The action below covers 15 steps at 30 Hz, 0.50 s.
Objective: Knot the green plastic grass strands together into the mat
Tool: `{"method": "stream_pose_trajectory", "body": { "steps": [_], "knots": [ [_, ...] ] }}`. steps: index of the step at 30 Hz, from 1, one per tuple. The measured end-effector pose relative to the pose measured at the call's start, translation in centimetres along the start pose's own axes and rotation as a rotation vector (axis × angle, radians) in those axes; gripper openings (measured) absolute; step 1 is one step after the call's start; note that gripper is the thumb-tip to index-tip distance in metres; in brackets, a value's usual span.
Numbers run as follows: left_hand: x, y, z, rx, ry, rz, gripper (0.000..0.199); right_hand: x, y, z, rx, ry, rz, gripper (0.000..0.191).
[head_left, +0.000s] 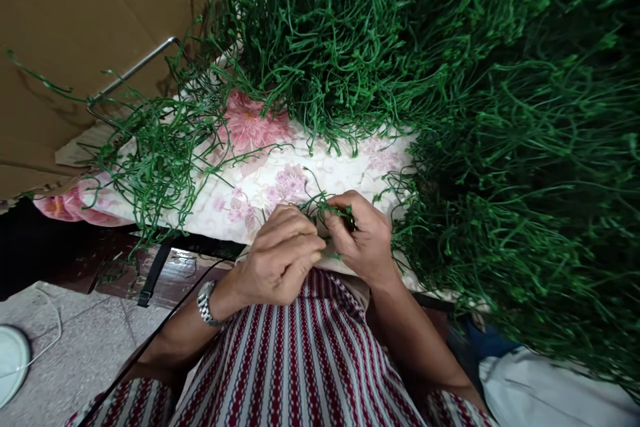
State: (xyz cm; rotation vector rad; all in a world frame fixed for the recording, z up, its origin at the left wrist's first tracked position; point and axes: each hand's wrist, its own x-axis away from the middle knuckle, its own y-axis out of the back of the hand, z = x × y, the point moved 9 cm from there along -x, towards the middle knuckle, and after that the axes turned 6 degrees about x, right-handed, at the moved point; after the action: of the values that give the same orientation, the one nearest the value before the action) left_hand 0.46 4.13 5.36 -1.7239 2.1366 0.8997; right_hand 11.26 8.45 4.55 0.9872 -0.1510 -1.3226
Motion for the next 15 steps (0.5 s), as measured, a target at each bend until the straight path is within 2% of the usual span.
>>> {"method": "stream_pose_trajectory", "body": {
  "steps": [4, 7, 10, 15],
  "knots": [
    [0.0, 1.5, 1.5, 0.024, 0.172, -0.189, 0.019, 0.2, -0.2, -0.1, -0.132, 0.002, 0.018, 0.007],
    [-0.4, 1.4, 1.6, -0.110, 0.215, -0.188, 0.018, 0.3, -0.7, 0.0, -0.204, 0.006, 0.034, 0.007],
    [-0.6, 1.1, 1.6, -0.206, 0.203, -0.182, 0.021, 0.3, -0.8, 0.3, -0.290, 0.023, 0.012, 0.009],
    [-0.2, 1.4, 1.9, -0.242, 0.182, -0.232, 0.024, 0.2, -1.0, 0.7, -0.399, 0.085, 0.034, 0.012]
  ]
}}
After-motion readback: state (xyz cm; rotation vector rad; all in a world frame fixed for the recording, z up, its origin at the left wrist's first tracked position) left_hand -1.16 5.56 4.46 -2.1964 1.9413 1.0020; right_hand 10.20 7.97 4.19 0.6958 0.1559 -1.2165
